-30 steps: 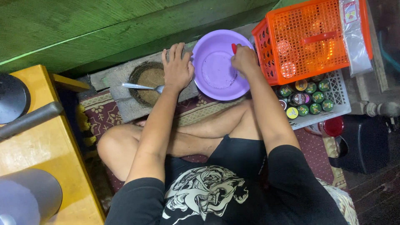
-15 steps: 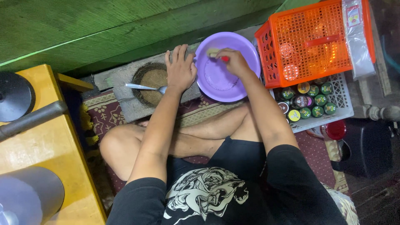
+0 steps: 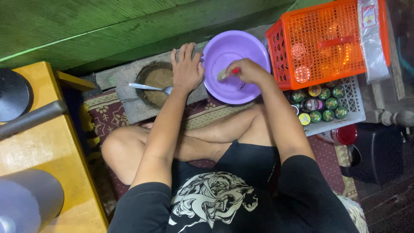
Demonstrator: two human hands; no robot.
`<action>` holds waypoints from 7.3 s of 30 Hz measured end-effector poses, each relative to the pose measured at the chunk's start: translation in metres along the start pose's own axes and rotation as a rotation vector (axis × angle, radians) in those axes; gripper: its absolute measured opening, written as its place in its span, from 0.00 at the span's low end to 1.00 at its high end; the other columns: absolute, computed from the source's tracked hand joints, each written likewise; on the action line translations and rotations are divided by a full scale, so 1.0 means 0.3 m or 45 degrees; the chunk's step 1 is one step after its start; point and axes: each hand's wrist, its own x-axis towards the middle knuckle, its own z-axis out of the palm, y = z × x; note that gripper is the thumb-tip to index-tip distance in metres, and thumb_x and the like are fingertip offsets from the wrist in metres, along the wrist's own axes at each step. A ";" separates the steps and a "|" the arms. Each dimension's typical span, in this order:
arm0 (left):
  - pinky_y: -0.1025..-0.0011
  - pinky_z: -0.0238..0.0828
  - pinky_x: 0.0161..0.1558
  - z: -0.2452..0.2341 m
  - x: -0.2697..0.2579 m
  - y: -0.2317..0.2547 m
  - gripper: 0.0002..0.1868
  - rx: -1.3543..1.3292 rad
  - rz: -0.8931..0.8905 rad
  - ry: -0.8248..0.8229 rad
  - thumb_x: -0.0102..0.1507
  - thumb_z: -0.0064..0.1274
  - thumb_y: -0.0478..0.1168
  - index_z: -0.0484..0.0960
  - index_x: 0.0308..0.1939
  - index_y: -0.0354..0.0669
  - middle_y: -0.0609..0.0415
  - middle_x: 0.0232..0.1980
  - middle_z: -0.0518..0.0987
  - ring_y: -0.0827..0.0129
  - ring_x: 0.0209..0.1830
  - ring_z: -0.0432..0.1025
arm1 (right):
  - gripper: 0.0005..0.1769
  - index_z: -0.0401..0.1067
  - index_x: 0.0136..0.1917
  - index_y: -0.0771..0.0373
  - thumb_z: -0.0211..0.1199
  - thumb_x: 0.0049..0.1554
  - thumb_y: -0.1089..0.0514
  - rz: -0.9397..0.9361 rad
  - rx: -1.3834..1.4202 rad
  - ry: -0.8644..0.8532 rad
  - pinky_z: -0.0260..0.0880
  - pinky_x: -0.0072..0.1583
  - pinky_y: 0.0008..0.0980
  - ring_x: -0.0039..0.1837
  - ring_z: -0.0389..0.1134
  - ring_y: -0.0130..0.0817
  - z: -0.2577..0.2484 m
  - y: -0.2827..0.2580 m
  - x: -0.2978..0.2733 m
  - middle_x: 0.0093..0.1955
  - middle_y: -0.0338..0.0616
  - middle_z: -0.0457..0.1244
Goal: Preparing ingredients by cleaning a bowl with a brush and stirring powder in a stone mortar.
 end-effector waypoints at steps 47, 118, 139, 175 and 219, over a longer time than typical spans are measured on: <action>0.41 0.34 0.73 -0.077 0.012 0.052 0.15 -0.041 -0.054 -0.016 0.63 0.46 0.44 0.78 0.51 0.45 0.47 0.71 0.64 0.54 0.75 0.52 | 0.14 0.72 0.47 0.67 0.71 0.56 0.56 0.214 -0.287 0.635 0.74 0.42 0.30 0.37 0.68 0.36 0.314 0.068 -0.108 0.41 0.48 0.67; 0.51 0.70 0.57 -0.365 -0.367 -0.406 0.29 -0.282 -1.029 0.195 0.66 0.48 0.32 0.59 0.71 0.41 0.39 0.62 0.67 0.44 0.57 0.71 | 0.10 0.66 0.60 0.68 0.54 0.66 0.63 -0.139 1.668 0.773 0.78 0.44 0.24 0.43 0.72 0.38 0.282 -0.355 0.072 0.49 0.58 0.66; 0.51 0.70 0.56 -0.364 -0.342 -0.392 0.30 -0.232 -1.051 0.255 0.63 0.46 0.34 0.61 0.71 0.42 0.38 0.63 0.66 0.42 0.58 0.68 | 0.19 0.72 0.53 0.63 0.65 0.62 0.45 -0.524 1.776 0.267 0.69 0.39 0.18 0.41 0.68 0.27 0.167 -0.373 0.045 0.44 0.45 0.66; 0.47 0.70 0.56 -0.422 -0.351 -0.360 0.26 -0.323 -1.009 0.122 0.72 0.37 0.33 0.54 0.75 0.40 0.41 0.62 0.65 0.40 0.59 0.67 | 0.10 0.74 0.48 0.64 0.63 0.62 0.55 0.189 1.490 0.923 0.66 0.29 0.22 0.26 0.65 0.29 0.204 -0.124 0.067 0.29 0.37 0.55; 0.58 0.81 0.35 -0.287 -0.512 -0.642 0.20 -0.816 -1.174 -0.039 0.68 0.42 0.39 0.80 0.62 0.52 0.47 0.48 0.85 0.62 0.25 0.80 | 0.10 0.70 0.42 0.57 0.65 0.61 0.51 -0.372 -0.181 0.521 0.67 0.43 0.44 0.40 0.67 0.54 0.319 -0.469 0.114 0.33 0.49 0.60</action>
